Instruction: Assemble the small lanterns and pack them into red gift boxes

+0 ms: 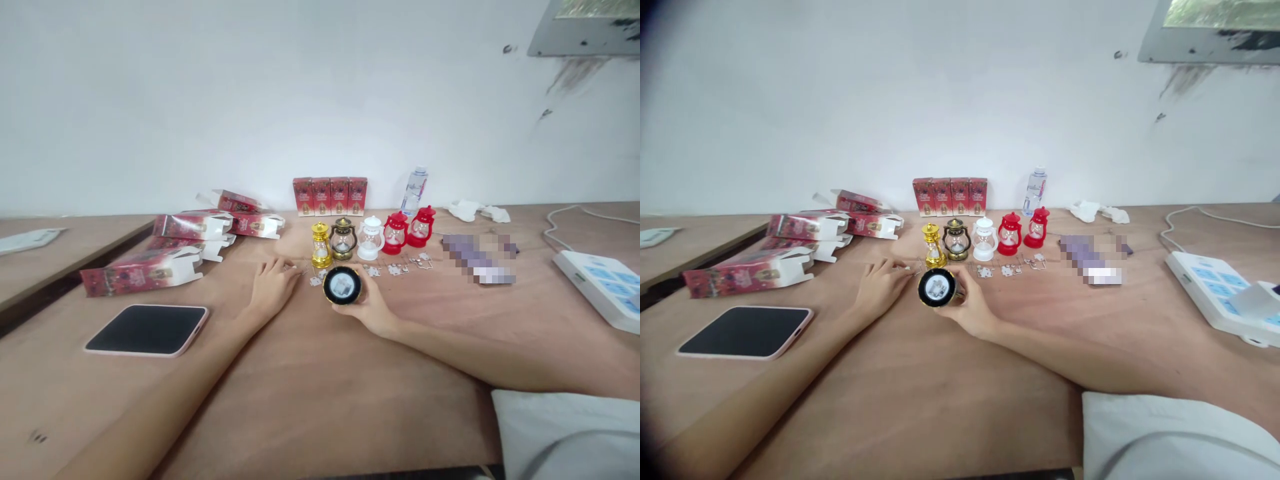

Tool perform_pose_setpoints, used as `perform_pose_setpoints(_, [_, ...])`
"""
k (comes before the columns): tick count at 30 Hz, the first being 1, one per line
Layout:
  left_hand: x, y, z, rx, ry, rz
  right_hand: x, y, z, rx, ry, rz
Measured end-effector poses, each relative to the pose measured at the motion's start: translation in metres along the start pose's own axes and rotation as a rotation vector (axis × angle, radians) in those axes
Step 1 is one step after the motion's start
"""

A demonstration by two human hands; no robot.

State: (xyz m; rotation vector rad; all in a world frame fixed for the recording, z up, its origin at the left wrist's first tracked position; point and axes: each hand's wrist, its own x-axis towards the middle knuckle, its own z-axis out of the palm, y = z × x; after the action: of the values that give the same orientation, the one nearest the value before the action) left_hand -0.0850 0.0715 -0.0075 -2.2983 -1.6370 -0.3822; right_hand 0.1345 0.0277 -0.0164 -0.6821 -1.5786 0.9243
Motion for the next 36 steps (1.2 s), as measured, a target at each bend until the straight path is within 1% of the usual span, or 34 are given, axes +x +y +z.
perform_pose_setpoints(5, [0.000, 0.003, -0.002, 0.008, -0.033, -0.040, 0.003, 0.001, 0.002, 0.015, -0.009, 0.054])
perform_pose_setpoints(12, [-0.003, 0.000, -0.005, -0.041, -0.096, -0.058, -0.002, 0.003, 0.000, 0.078, 0.022, 0.114])
perform_pose_setpoints(18, [-0.004, -0.004, -0.006, -0.079, -0.107, -0.040, -0.002, 0.003, 0.000, 0.088, 0.018, 0.135])
perform_pose_setpoints(22, [-0.005, -0.006, -0.004, -0.104, -0.094, -0.024, -0.002, 0.002, 0.000, 0.083, 0.013, 0.138])
perform_pose_setpoints(30, [-0.005, -0.008, 0.000, -0.191, -0.013, -0.011, -0.002, 0.002, 0.000, 0.069, 0.011, 0.159])
perform_pose_setpoints(33, [-0.006, -0.006, -0.003, -0.236, 0.042, 0.006, -0.002, 0.002, 0.000, 0.073, 0.018, 0.148])
perform_pose_setpoints(34, [-0.007, -0.004, -0.007, -0.254, 0.075, 0.012, -0.002, 0.002, 0.000, 0.076, 0.021, 0.143])
perform_pose_setpoints(36, [-0.011, 0.003, -0.019, -0.317, 0.192, 0.035, -0.002, 0.002, 0.000, 0.086, 0.020, 0.140])
